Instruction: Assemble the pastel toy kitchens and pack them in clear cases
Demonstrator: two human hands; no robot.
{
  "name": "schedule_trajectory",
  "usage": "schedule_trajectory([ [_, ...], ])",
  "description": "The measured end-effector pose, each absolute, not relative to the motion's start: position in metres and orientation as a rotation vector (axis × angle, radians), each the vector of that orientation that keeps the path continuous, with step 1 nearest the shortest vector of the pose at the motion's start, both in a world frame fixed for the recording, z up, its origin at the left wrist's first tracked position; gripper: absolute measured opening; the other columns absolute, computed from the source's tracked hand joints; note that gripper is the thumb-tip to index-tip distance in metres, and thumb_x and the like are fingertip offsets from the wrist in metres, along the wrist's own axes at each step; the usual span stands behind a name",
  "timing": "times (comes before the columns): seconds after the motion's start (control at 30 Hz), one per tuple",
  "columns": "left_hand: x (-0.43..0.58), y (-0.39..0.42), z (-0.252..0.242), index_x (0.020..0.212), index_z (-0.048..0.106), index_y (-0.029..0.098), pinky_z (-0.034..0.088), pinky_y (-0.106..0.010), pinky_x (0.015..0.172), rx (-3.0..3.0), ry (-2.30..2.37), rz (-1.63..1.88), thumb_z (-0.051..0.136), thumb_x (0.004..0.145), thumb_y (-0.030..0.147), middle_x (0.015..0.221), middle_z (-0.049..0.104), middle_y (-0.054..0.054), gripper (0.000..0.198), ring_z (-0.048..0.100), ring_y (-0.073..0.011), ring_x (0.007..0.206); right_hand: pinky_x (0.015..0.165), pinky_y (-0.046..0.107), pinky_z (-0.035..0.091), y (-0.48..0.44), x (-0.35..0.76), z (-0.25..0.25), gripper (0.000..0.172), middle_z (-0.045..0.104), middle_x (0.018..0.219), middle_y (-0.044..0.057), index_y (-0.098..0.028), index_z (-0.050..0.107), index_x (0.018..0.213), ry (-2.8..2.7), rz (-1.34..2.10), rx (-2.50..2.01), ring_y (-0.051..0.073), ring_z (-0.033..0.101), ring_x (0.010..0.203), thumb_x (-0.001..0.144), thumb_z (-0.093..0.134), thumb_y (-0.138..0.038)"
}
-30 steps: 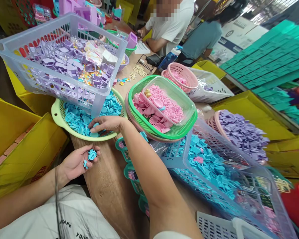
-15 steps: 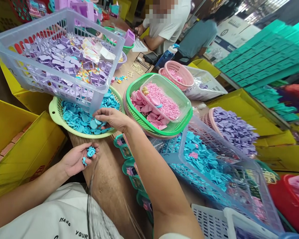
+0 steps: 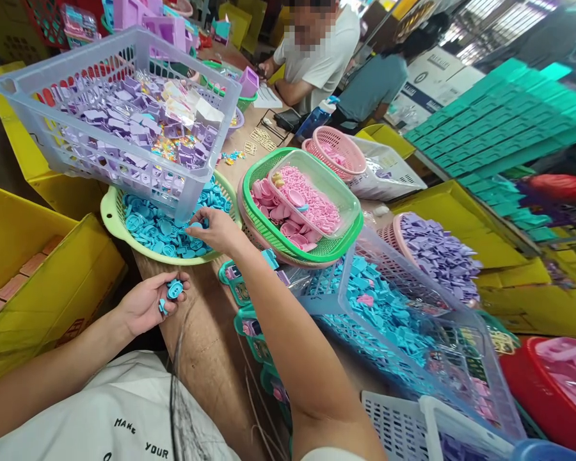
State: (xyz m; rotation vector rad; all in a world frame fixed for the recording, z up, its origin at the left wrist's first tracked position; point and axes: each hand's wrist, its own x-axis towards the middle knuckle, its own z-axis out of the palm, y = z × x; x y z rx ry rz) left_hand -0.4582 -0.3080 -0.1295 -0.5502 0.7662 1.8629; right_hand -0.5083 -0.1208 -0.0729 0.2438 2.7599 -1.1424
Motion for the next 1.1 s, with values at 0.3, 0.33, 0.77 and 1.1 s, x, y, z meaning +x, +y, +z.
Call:
schedule_trajectory([
  [0.3, -0.458, -0.3, -0.131, 0.085, 0.067, 0.005, 0.035, -0.011, 0.032, -0.542, 0.778, 1.84, 0.045, 0.099, 0.013, 0.072, 0.064, -0.007, 0.027, 0.059, -0.0077, 0.048, 0.065, 0.025, 0.037, -0.117, -0.502, -0.072, 0.017, 0.056, 0.069, -0.003, -0.019, 0.056, 0.076, 2.95, -0.863, 0.286, 0.012, 0.047, 0.065, 0.084, 0.065, -0.032],
  [0.33, -0.457, -0.3, -0.133, 0.085, 0.067, 0.005, 0.035, -0.011, 0.032, -0.541, 0.779, 1.842, 0.046, 0.098, 0.013, 0.072, 0.064, -0.007, 0.026, 0.059, -0.0077, 0.048, 0.066, 0.025, 0.038, -0.115, -0.502, -0.072, 0.015, 0.059, 0.073, -0.001, -0.018, 0.06, 0.079, 2.954, -0.796, 0.221, 0.012, 0.049, 0.067, 0.085, 0.063, -0.032],
  [0.77, -0.458, -0.298, -0.141, 0.087, 0.066, 0.005, 0.035, -0.01, 0.032, -0.557, 0.785, 1.816, 0.045, 0.098, 0.011, 0.072, 0.065, -0.006, 0.025, 0.059, -0.0074, 0.049, 0.075, 0.034, 0.052, -0.138, -0.532, -0.084, 0.036, 0.075, 0.108, 0.017, -0.019, 0.074, 0.108, 2.545, 0.242, -0.086, 0.032, 0.07, 0.1, 0.078, 0.078, -0.038],
  [1.1, -0.46, -0.296, -0.135, 0.087, 0.066, 0.005, 0.034, -0.01, 0.031, -0.523, 0.782, 1.808, 0.044, 0.097, 0.009, 0.072, 0.064, -0.007, 0.024, 0.058, -0.0074, 0.048, 0.059, 0.025, 0.035, -0.093, -0.491, -0.047, 0.036, 0.05, 0.065, -0.002, -0.02, 0.049, 0.069, 2.7, -1.001, -0.104, 0.011, 0.046, 0.062, 0.09, 0.057, -0.048],
])
